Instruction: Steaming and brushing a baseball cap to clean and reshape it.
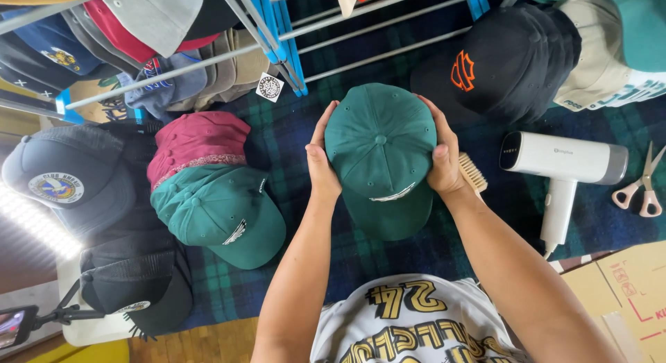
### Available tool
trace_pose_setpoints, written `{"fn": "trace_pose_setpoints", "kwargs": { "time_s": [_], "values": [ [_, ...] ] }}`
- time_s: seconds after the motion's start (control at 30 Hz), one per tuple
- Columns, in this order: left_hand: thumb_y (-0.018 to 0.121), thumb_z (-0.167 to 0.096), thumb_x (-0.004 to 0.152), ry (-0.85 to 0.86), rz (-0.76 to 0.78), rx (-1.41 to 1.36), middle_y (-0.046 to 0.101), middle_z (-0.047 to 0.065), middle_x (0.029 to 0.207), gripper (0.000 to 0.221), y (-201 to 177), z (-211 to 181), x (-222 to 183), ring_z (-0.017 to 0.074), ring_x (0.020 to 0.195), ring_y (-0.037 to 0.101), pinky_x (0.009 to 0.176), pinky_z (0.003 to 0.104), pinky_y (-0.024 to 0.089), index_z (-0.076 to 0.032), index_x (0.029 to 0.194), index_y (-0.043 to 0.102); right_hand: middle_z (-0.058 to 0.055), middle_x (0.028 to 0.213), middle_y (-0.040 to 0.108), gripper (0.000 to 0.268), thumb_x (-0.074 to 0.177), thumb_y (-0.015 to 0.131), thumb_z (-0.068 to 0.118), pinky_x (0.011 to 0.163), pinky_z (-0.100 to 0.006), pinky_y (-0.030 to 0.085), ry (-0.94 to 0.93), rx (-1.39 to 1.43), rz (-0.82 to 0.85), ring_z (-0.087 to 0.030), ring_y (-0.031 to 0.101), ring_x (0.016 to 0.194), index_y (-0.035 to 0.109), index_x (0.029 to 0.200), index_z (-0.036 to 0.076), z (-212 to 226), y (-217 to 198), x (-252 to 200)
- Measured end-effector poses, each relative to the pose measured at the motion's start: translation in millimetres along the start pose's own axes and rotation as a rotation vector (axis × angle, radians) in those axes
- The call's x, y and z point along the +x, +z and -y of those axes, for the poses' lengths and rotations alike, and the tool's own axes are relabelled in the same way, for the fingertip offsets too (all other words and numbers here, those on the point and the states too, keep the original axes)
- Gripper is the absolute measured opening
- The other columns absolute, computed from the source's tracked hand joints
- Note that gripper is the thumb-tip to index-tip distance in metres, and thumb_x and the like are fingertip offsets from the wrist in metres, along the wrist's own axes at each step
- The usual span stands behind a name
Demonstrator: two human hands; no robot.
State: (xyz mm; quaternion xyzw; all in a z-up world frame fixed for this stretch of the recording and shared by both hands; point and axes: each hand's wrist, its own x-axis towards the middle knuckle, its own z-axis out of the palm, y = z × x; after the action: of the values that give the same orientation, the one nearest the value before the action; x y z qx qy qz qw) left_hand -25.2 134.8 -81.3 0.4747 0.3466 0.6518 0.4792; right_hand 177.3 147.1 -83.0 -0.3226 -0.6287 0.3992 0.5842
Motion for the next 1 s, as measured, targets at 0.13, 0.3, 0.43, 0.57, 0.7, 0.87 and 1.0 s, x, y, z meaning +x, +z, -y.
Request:
{"fn": "trace_pose_setpoints", "kwargs": {
  "time_s": [0.13, 0.3, 0.43, 0.57, 0.7, 0.87, 1.0],
  "values": [
    [0.027, -0.087, 0.093, 0.007, -0.005, 0.025, 0.053, 0.013, 0.153, 0.105, 3, 1, 2, 0.0216, 0.139, 0.052, 0.12, 0.038, 0.041, -0.004, 0.155, 0.047, -0.024, 0.148, 0.054, 0.109, 0.094, 0.023, 0.086, 0.115, -0.049, 0.041, -0.002, -0.016, 0.004, -0.033, 0.052, 0.137, 0.041, 0.153, -0.004, -8, -3, 1],
    [0.02, -0.087, 0.093, -0.021, -0.006, -0.043, 0.055, 0.012, 0.152, 0.105, -11, 8, 2, 0.0201, 0.137, 0.054, 0.118, 0.037, 0.042, -0.005, 0.151, 0.051, -0.025, 0.149, 0.053, 0.105, 0.095, 0.03, 0.083, 0.114, -0.051, 0.042, -0.01, -0.034, 0.01, -0.035, 0.053, 0.136, 0.041, 0.154, -0.004, 4, 7, 2],
    [0.023, -0.086, 0.094, -0.013, 0.003, -0.05, 0.056, 0.013, 0.151, 0.103, -9, 12, 2, 0.0216, 0.136, 0.055, 0.117, 0.037, 0.043, -0.005, 0.151, 0.051, -0.023, 0.149, 0.054, 0.106, 0.094, 0.028, 0.083, 0.114, -0.049, 0.042, -0.024, -0.005, -0.011, -0.033, 0.054, 0.135, 0.042, 0.153, -0.004, -8, 3, -2],
    [0.022, -0.084, 0.096, -0.008, -0.001, -0.098, 0.058, 0.013, 0.149, 0.101, -9, 16, 3, 0.0212, 0.135, 0.057, 0.116, 0.037, 0.044, -0.004, 0.151, 0.051, -0.023, 0.146, 0.056, 0.104, 0.095, 0.028, 0.081, 0.112, -0.049, 0.044, -0.044, -0.004, -0.01, -0.032, 0.056, 0.132, 0.043, 0.152, -0.004, -13, 1, -1],
    [0.024, -0.083, 0.097, 0.015, -0.013, -0.11, 0.057, 0.013, 0.15, 0.099, -9, 18, -1, 0.0213, 0.135, 0.057, 0.117, 0.037, 0.044, -0.004, 0.151, 0.051, -0.023, 0.141, 0.06, 0.1, 0.097, 0.028, 0.079, 0.11, -0.05, 0.045, -0.045, -0.001, -0.005, -0.032, 0.058, 0.129, 0.042, 0.152, -0.004, -18, -2, -4],
    [0.024, -0.08, 0.099, 0.05, -0.016, -0.005, 0.056, 0.014, 0.15, 0.096, -12, 21, 0, 0.0224, 0.138, 0.053, 0.12, 0.038, 0.04, -0.004, 0.151, 0.05, -0.024, 0.15, 0.051, 0.097, 0.1, 0.022, 0.077, 0.116, -0.053, 0.038, 0.004, -0.057, 0.02, -0.037, 0.05, 0.138, 0.039, 0.155, -0.002, -27, -8, -14],
    [0.025, -0.075, 0.102, 0.051, 0.012, 0.083, 0.055, 0.015, 0.151, 0.091, -12, 13, -4, 0.0239, 0.14, 0.051, 0.121, 0.039, 0.038, -0.004, 0.152, 0.05, -0.029, 0.152, 0.047, 0.082, 0.107, 0.019, 0.061, 0.117, -0.058, 0.034, 0.068, -0.126, 0.065, -0.043, 0.043, 0.142, 0.039, 0.155, -0.002, -29, -18, -22]
  ]
}}
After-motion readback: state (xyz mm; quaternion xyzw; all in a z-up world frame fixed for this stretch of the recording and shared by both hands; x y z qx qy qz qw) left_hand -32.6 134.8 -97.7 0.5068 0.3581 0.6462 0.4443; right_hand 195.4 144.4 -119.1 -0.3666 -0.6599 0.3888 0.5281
